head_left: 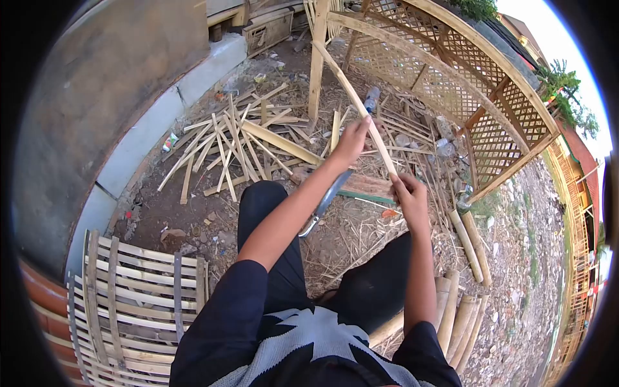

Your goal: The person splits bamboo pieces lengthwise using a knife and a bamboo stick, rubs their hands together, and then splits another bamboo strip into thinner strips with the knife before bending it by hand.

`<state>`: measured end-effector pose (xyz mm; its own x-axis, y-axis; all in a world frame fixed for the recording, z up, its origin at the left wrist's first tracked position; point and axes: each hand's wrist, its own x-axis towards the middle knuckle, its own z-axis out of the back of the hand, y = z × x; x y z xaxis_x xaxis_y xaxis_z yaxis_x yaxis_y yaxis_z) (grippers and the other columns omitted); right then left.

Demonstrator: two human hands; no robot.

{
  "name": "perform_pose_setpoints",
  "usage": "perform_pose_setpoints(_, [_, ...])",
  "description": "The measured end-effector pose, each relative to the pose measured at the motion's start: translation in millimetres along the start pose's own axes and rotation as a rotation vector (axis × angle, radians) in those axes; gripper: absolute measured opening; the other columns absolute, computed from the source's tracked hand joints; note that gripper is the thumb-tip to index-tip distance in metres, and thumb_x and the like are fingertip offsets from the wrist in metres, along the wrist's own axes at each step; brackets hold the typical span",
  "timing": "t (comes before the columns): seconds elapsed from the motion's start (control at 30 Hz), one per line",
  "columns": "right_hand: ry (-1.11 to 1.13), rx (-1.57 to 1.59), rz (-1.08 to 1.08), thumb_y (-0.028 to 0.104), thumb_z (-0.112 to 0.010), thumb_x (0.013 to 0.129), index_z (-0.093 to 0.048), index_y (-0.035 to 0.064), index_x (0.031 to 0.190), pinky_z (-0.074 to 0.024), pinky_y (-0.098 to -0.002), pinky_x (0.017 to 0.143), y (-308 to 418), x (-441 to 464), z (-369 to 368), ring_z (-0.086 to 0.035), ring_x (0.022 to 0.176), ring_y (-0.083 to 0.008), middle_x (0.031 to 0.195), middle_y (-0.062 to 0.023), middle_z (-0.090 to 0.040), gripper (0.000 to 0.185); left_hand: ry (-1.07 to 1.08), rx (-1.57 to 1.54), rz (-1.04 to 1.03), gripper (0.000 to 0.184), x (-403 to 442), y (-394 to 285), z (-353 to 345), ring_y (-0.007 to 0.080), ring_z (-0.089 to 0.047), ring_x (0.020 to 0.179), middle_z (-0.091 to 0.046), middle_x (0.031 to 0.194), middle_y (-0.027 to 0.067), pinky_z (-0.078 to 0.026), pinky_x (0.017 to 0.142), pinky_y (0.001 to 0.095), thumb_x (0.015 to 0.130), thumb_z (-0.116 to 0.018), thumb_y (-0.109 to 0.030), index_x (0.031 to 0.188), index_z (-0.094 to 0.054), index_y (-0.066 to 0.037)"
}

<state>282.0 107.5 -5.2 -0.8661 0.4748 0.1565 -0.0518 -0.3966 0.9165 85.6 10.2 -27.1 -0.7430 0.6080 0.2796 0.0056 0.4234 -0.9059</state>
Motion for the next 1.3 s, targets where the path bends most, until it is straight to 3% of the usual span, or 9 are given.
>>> perform_pose_setpoints(0.27, [0.033,0.069,0.041,0.025,-0.071,0.093,-0.068,-0.0014,0.107,-0.0465,-0.0238,0.056,-26.2,37.7,-61.3,-0.059,0.063,-0.0073,0.071,-0.0031,-0.066,0.03,-0.137,-0.074,0.086,0.037,-1.3,-1.9,70.2,0.0087,-0.065,0.084,-0.067,0.094,0.0004,-0.051,0.07,0.0252,0.106,-0.047,-0.036,0.122,-0.065,-0.008])
perform_pose_setpoints(0.37, [0.088,0.086,-0.018,0.028,-0.071,0.093,-0.069,-0.0012,0.1,-0.0454,-0.025,0.056,-70.8,29.3,-73.5,-0.058,0.062,-0.0079,0.069,-0.0023,-0.064,0.03,-0.23,-0.048,0.164,0.035,-5.4,18.3,97.3,0.0081,-0.065,0.084,-0.067,0.094,-0.0006,-0.051,0.07,0.0241,0.104,-0.051,-0.037,0.122,-0.065,-0.01])
perform_pose_setpoints(0.5, [0.125,0.0,-0.094,0.038,-0.069,0.094,-0.07,-0.0009,0.084,-0.0392,-0.028,0.053,-90.4,28.8,-78.7,-0.051,0.06,-0.0069,0.065,0.0006,-0.058,0.04,-0.347,-0.009,0.222,0.03,-9.8,9.7,103.5,0.0063,-0.057,0.068,-0.067,0.085,-0.001,-0.044,0.059,0.0236,0.103,-0.055,-0.033,0.11,-0.068,-0.006])
perform_pose_setpoints(0.77, [0.102,0.01,-0.037,0.037,-0.058,0.101,-0.075,0.0012,0.102,-0.0314,-0.0247,0.05,-102.1,43.9,-94.3,-0.04,0.056,-0.0045,0.064,0.0065,-0.043,0.039,-0.582,-0.024,0.109,0.025,-11.6,12.9,109.7,0.008,-0.051,0.06,-0.062,0.078,0.0016,-0.04,0.053,0.0256,0.098,-0.063,-0.023,0.11,-0.057,-0.002])
perform_pose_setpoints(0.83, [0.042,0.058,-0.085,0.038,-0.061,0.1,-0.076,0.0019,0.105,-0.0285,-0.0269,0.053,-96.0,43.4,-94.2,-0.037,0.059,-0.0054,0.064,0.006,-0.043,0.039,-0.575,0.004,0.13,0.023,-12.1,17.2,116.5,0.0098,-0.059,0.071,-0.067,0.085,0.0025,-0.045,0.059,0.0267,0.099,-0.061,-0.026,0.107,-0.059,-0.005])
perform_pose_setpoints(1.0, [-0.001,-0.003,-0.009,0.034,-0.062,0.1,-0.075,0.0008,0.104,-0.0304,-0.0247,0.052,-101.1,49.1,-90.4,-0.04,0.059,-0.0048,0.068,0.0053,-0.047,0.036,-0.544,0.101,0.157,0.026,-10.7,24.0,126.3,0.0105,-0.062,0.081,-0.068,0.088,0.0008,-0.047,0.065,0.0271,0.101,-0.058,-0.03,0.1,-0.067,-0.006])
perform_pose_setpoints(1.13, [-0.013,-0.01,-0.045,0.032,-0.068,0.095,-0.073,-0.0034,0.104,-0.0461,-0.0287,0.077,-107.3,53.6,-87.1,-0.058,0.083,-0.013,0.086,-0.0076,-0.07,0.037,-0.499,0.031,0.178,0.027,-14.7,20.9,125.6,0.0119,-0.064,0.083,-0.069,0.094,0.0024,-0.051,0.068,0.0278,0.102,-0.056,-0.03,0.112,-0.066,-0.006])
perform_pose_setpoints(1.23, [-0.028,-0.004,0.003,0.032,-0.069,0.094,-0.072,-0.0043,0.103,-0.0459,-0.0282,0.078,-104.7,52.5,-85.8,-0.059,0.084,-0.0129,0.088,-0.0076,-0.07,0.037,-0.541,-0.033,0.131,0.022,-17.3,17.3,120.9,0.0116,-0.065,0.074,-0.066,0.084,0.0024,-0.051,0.057,0.0254,0.101,-0.058,-0.023,0.103,-0.065,-0.002])
perform_pose_setpoints(1.3, [-0.038,-0.002,0.001,0.03,-0.07,0.093,-0.072,-0.0038,0.102,-0.0461,-0.0281,0.079,-106.1,53.7,-85.3,-0.06,0.085,-0.0127,0.09,-0.0078,-0.071,0.035,-0.532,-0.08,0.135,0.021,-17.7,19.0,124.0,0.0137,-0.067,0.078,-0.068,0.09,0.0048,-0.054,0.059,0.0263,0.1,-0.059,-0.02,0.108,-0.064,-0.001])
